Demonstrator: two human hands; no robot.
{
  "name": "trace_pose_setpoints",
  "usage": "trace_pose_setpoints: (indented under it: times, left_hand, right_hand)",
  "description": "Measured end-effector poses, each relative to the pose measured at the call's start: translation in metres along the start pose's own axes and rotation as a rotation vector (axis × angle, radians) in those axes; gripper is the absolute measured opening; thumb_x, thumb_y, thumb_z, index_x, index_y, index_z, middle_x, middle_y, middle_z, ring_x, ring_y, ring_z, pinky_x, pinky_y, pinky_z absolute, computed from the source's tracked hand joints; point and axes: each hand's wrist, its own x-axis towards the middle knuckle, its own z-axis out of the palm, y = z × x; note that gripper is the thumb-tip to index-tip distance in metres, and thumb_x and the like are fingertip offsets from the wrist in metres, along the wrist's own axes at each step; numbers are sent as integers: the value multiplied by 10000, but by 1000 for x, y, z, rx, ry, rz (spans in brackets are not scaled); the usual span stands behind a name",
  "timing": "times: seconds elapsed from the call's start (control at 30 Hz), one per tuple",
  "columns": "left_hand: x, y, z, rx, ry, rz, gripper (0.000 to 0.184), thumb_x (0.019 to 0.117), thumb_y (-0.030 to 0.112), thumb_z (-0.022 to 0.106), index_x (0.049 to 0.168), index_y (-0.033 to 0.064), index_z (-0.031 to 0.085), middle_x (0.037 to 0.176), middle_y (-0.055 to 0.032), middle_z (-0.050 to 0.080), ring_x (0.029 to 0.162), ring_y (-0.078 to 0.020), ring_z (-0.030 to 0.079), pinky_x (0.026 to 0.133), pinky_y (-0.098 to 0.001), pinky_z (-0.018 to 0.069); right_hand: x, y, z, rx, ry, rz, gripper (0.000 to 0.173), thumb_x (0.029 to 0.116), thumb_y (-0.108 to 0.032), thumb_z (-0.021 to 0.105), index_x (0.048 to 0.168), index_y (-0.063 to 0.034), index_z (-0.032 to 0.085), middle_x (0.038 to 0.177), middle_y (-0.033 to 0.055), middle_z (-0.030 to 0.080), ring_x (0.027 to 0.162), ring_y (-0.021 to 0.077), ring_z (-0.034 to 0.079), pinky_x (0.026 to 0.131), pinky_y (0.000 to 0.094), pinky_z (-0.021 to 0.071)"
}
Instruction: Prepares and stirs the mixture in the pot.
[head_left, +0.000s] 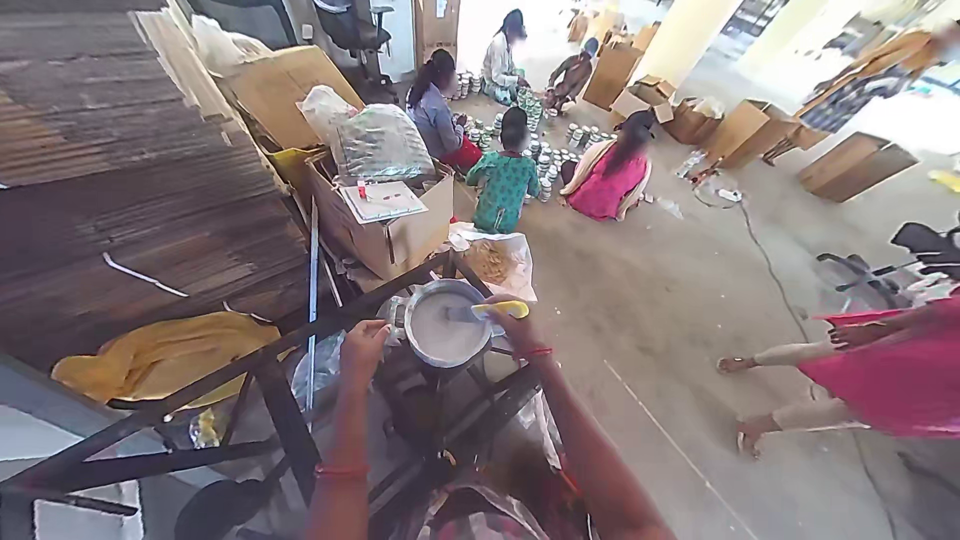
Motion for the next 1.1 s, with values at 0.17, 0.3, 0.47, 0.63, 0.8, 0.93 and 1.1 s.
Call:
trace_pose_setpoints:
  times: [0.17, 0.3, 0.47, 0.63, 0.8, 0.93, 1.1]
  left_hand:
    - [0, 0, 0, -13, 13, -9, 304, 1003, 200, 660, 1236, 5, 685, 1137, -185, 722, 1067, -300, 686, 969, -519, 517]
    - [-4, 0, 3, -46, 44, 19, 291, 999, 181, 659, 1219, -8, 683, 1121, -183, 726, 1040, -280, 696, 947, -493, 534]
    - [-5, 5, -1, -47, 24, 14, 288, 1004, 175, 648, 1223, -9, 683, 1095, -180, 729, 1009, -274, 693, 927, -492, 529]
    - [-7, 2, 0, -40, 44, 49, 285, 1001, 173, 650, 1217, -9, 688, 1080, -177, 733, 1003, -260, 696, 927, -472, 531]
    - [-12, 15, -3, 33, 14, 15, 299, 1019, 178, 633, 1244, -14, 677, 1110, -214, 713, 1045, -311, 675, 959, -511, 496]
    - [-11, 12, -3, 31, 33, 40, 285, 1010, 174, 645, 1223, -10, 687, 1128, -214, 713, 1063, -316, 676, 962, -514, 500]
    - [-13, 13, 0, 36, 49, 7, 282, 1012, 176, 648, 1231, 4, 689, 1110, -203, 720, 1043, -307, 681, 956, -508, 504]
  right_hand:
    - [-12, -19, -22, -53, -218, 51, 147, 919, -156, 742, 1020, -50, 759, 955, 43, 760, 828, 123, 729, 806, 341, 630]
    - [-1, -18, -12, -138, -25, -37, 133, 898, -171, 756, 990, -77, 774, 934, 36, 762, 809, 122, 715, 787, 372, 608]
    - [-15, -18, 0, 27, -191, -20, 155, 903, -120, 753, 1016, -14, 759, 956, 62, 761, 810, 118, 725, 791, 324, 627]
    - [-13, -29, -22, -118, -51, 87, 147, 927, -171, 742, 1031, -68, 758, 915, 51, 752, 780, 134, 714, 778, 375, 613]
    - [-19, -13, 9, 106, -17, 54, 149, 925, -71, 727, 1052, 6, 734, 979, 103, 745, 757, 154, 720, 731, 342, 636]
    - [-31, -31, -15, 1, -60, 170, 142, 957, -135, 718, 1055, -34, 739, 888, 71, 746, 703, 130, 707, 699, 335, 622]
    - [-29, -13, 1, -18, 100, 84, 211, 968, -222, 721, 1134, -92, 738, 964, 88, 742, 740, 170, 698, 702, 403, 603]
